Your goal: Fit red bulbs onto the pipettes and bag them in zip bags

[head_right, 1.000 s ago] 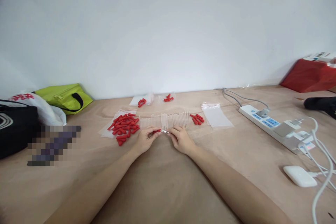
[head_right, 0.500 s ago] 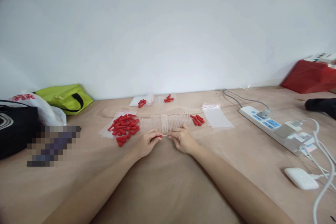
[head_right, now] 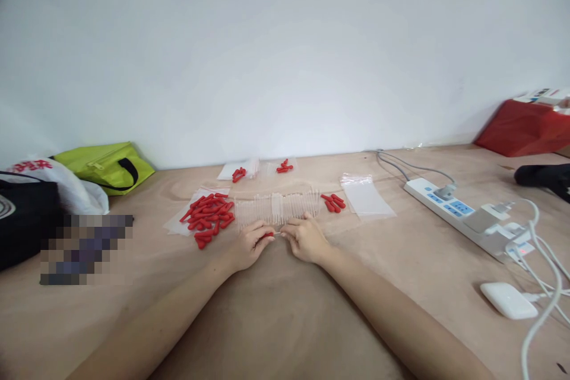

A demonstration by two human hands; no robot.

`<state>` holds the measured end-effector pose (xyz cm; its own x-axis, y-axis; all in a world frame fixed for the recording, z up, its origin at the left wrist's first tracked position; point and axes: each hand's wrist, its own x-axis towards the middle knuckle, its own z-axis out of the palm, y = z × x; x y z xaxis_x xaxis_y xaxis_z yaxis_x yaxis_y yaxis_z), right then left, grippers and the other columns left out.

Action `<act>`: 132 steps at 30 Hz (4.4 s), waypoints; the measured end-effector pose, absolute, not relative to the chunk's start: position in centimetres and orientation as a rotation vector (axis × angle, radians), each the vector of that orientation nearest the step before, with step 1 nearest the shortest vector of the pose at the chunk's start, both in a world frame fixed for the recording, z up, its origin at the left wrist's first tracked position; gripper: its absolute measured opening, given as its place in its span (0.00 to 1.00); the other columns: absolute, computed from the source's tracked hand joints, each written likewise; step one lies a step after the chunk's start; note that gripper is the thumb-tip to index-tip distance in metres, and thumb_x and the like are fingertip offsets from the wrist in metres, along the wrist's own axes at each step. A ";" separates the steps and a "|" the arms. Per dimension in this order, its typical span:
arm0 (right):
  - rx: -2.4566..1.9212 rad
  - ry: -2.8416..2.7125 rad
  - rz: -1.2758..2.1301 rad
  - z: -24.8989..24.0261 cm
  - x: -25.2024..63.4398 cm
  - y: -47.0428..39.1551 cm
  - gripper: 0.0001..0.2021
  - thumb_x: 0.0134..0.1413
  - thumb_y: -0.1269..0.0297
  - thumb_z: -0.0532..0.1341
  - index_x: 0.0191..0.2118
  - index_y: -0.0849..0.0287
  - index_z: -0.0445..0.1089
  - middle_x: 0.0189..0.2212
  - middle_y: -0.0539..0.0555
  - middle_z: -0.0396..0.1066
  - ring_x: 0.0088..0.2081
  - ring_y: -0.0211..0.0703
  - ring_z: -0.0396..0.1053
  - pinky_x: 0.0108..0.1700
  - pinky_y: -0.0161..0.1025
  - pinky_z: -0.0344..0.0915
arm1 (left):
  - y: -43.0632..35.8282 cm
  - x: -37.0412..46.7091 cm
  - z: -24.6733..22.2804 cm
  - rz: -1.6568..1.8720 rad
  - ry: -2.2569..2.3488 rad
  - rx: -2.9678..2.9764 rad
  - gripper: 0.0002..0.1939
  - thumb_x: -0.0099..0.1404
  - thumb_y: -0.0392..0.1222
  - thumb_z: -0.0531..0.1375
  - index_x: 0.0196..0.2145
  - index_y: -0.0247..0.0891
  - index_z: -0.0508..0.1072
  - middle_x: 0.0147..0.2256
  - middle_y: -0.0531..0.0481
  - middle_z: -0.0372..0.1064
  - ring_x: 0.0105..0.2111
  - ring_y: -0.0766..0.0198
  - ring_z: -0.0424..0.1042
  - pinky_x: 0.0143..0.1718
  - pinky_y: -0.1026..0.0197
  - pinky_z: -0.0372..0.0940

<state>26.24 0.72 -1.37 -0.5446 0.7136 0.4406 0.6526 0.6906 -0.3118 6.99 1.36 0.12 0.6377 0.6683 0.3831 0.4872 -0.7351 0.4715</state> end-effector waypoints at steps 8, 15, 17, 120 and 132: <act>-1.013 -2.270 0.087 -1.0 26.8 1.2 0.11 0.58 0.66 0.50 0.40 0.58 0.68 0.32 0.53 0.71 0.33 0.38 0.65 0.36 0.37 0.49 | 2.2 6.3 0.4 0.874 0.991 2.541 0.08 0.63 0.40 0.54 0.35 0.37 0.71 0.30 0.50 0.70 0.31 0.65 0.68 0.35 0.63 0.61; -1.046 -2.241 -0.061 -1.3 27.1 0.9 0.10 0.58 0.66 0.51 0.35 0.59 0.69 0.28 0.53 0.71 0.30 0.38 0.62 0.37 0.39 0.48 | 2.3 6.1 0.0 0.942 1.107 2.571 0.06 0.60 0.42 0.58 0.33 0.40 0.73 0.31 0.53 0.74 0.33 0.63 0.69 0.38 0.59 0.57; -1.020 -2.228 -0.048 -1.6 26.8 0.8 0.11 0.58 0.68 0.50 0.34 0.60 0.69 0.27 0.52 0.70 0.29 0.37 0.62 0.36 0.38 0.48 | 2.2 6.2 0.0 0.962 1.120 2.573 0.06 0.60 0.43 0.58 0.32 0.41 0.73 0.30 0.54 0.74 0.32 0.63 0.69 0.38 0.58 0.56; -1.494 -1.727 -0.356 -1.5 29.1 3.9 0.06 0.47 0.67 0.55 0.28 0.58 0.69 0.25 0.53 0.71 0.33 0.44 0.64 0.40 0.42 0.47 | 8.3 12.6 2.8 0.275 2.241 2.058 0.17 0.54 0.51 0.55 0.31 0.35 0.75 0.35 0.36 0.73 0.41 0.49 0.69 0.46 0.49 0.52; -1.333 -1.772 -0.197 -1.8 28.8 3.8 0.10 0.51 0.68 0.54 0.39 0.60 0.68 0.32 0.56 0.70 0.37 0.47 0.64 0.40 0.44 0.55 | 5.9 10.2 3.6 0.539 2.019 2.245 0.11 0.64 0.43 0.49 0.35 0.36 0.68 0.35 0.45 0.71 0.38 0.58 0.69 0.36 0.59 0.58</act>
<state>28.76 3.81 -1.80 -0.0326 0.6972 0.7161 0.8373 0.4103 -0.3614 10.18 5.87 3.56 0.0727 0.9755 0.2076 0.9493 -0.1315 0.2855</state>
